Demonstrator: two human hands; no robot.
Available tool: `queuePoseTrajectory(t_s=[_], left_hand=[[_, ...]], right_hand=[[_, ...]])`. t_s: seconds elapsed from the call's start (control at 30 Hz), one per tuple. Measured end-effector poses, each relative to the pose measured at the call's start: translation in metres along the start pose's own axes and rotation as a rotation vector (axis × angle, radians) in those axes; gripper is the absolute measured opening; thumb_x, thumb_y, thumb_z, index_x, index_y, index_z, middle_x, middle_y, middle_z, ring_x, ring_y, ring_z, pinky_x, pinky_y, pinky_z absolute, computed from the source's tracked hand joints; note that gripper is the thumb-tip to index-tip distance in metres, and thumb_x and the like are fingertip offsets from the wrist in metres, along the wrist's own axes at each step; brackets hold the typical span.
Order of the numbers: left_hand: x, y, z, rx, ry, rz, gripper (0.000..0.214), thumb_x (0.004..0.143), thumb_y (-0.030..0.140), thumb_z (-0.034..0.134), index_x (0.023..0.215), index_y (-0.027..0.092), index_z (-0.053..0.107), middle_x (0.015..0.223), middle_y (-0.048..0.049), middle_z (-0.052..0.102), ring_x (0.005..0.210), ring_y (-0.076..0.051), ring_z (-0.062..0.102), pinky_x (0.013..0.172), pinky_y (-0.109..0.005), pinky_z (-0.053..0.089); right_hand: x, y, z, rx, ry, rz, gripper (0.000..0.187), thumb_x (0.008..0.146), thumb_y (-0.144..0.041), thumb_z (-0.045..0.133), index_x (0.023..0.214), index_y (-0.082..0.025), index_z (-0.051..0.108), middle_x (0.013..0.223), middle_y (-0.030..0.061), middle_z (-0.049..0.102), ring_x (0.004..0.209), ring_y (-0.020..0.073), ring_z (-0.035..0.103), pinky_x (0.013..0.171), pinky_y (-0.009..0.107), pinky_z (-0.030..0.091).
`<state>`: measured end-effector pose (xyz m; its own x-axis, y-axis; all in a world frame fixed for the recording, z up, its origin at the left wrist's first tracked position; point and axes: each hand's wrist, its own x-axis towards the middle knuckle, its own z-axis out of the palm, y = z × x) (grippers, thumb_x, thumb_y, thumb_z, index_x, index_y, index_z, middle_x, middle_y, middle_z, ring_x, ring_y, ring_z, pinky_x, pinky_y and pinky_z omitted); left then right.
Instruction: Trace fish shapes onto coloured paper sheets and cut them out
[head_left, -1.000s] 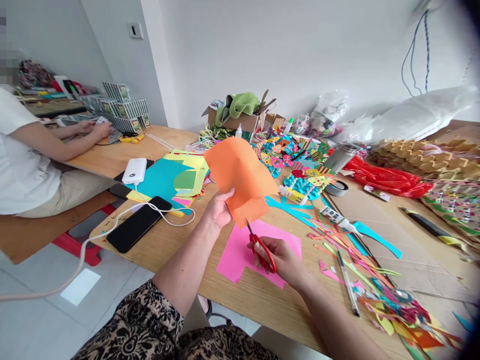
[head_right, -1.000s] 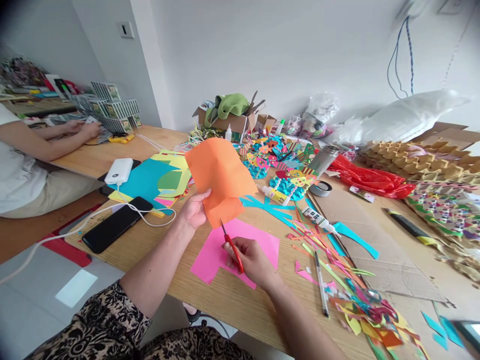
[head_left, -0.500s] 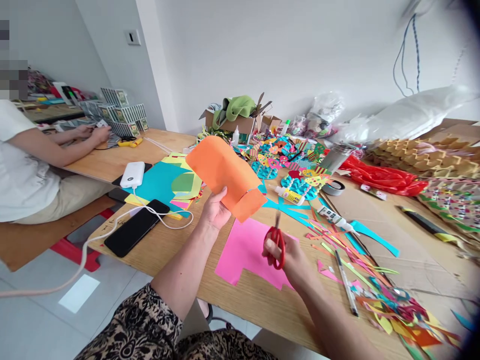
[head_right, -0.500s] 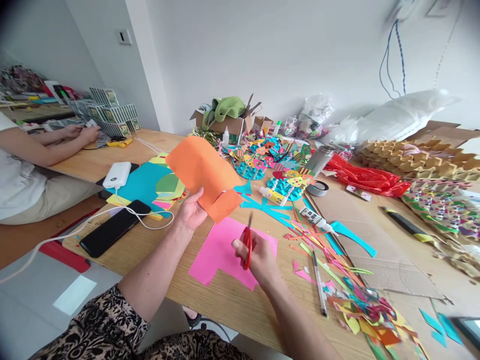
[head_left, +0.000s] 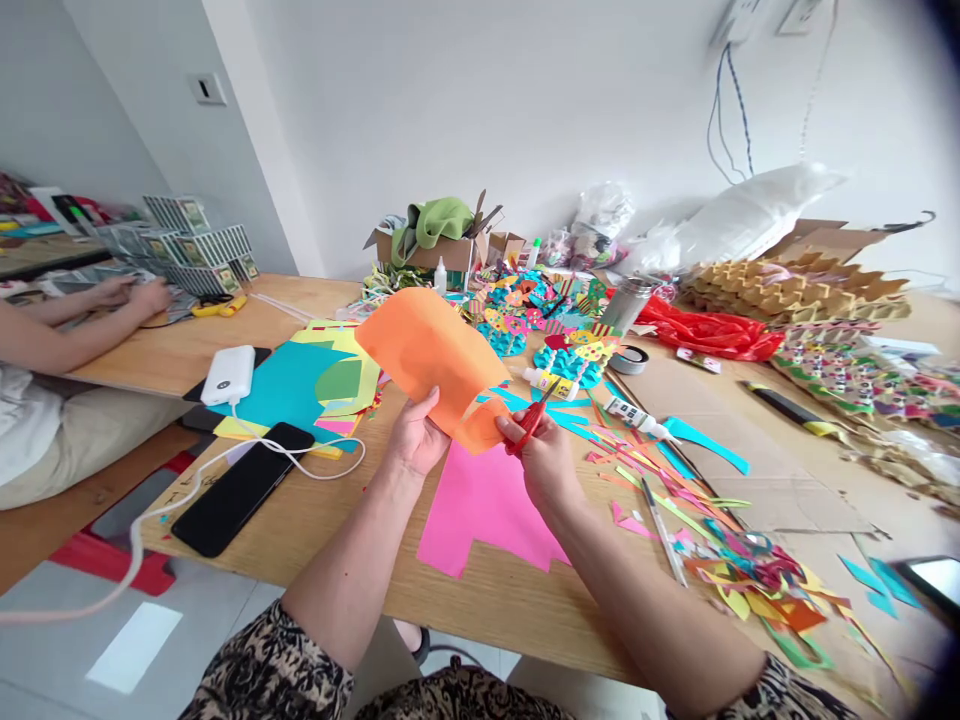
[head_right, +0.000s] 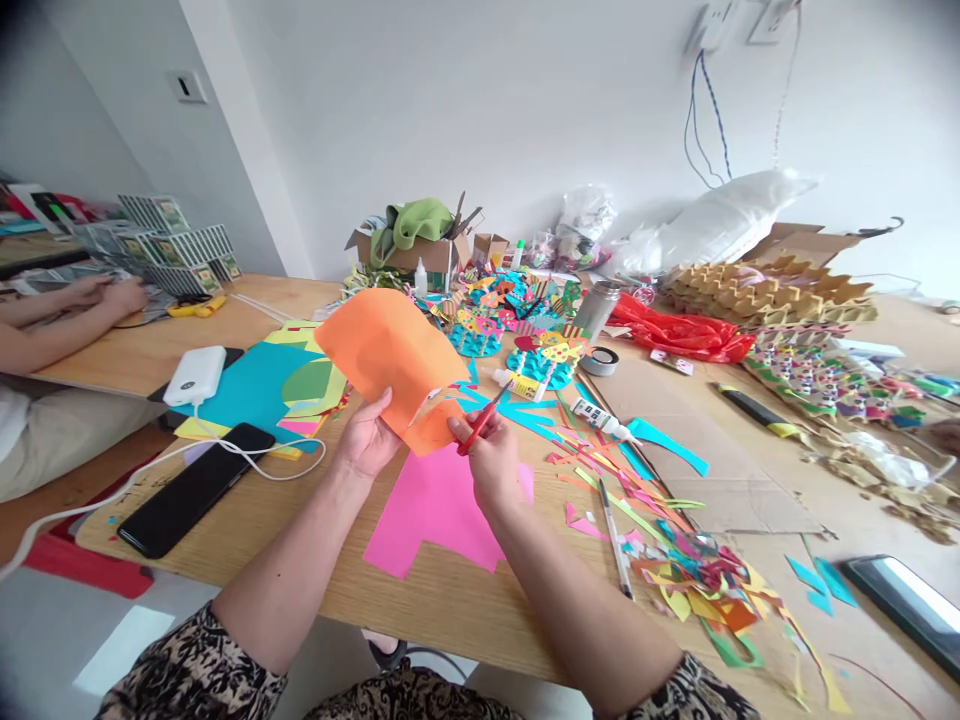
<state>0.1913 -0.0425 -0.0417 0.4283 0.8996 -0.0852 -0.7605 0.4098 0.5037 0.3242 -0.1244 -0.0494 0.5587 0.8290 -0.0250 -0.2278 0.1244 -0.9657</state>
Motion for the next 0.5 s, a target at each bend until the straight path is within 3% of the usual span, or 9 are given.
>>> queuePoseTrajectory(t_s=[0.23,0.37,0.5], left_hand=[[0.004,0.014,-0.002,-0.033,0.064,0.164,0.042,0.086,0.005,0.056,0.123,0.024,0.06,0.117,-0.0025,0.069,0.115,-0.017,0.06,0.102,-0.029,0.047],[0.004,0.02,-0.004,-0.009,0.099,0.227,0.039,0.084,0.004,0.059,0.116,0.025,0.064,0.112,-0.0011,0.071,0.115,-0.016,0.06,0.1,-0.026,0.048],[0.001,0.023,-0.002,0.029,0.028,0.281,0.035,0.082,0.004,0.058,0.11,0.024,0.067,0.115,-0.0017,0.07,0.12,-0.018,0.057,0.1,-0.03,0.048]], right_hand=[[-0.005,0.008,-0.011,-0.07,0.106,-0.052,0.041,0.056,-0.042,0.079,0.071,-0.022,0.048,0.062,-0.0055,0.05,0.051,0.0097,0.044,0.05,0.026,0.038],[0.0,0.005,-0.024,-0.158,0.058,-0.032,0.042,0.055,-0.043,0.08,0.074,-0.022,0.049,0.06,-0.0045,0.054,0.049,0.0107,0.047,0.047,0.027,0.04],[0.018,-0.002,-0.031,-0.276,0.051,-0.031,0.039,0.054,-0.04,0.078,0.073,-0.02,0.051,0.058,-0.0028,0.056,0.047,0.0115,0.05,0.043,0.026,0.04]])
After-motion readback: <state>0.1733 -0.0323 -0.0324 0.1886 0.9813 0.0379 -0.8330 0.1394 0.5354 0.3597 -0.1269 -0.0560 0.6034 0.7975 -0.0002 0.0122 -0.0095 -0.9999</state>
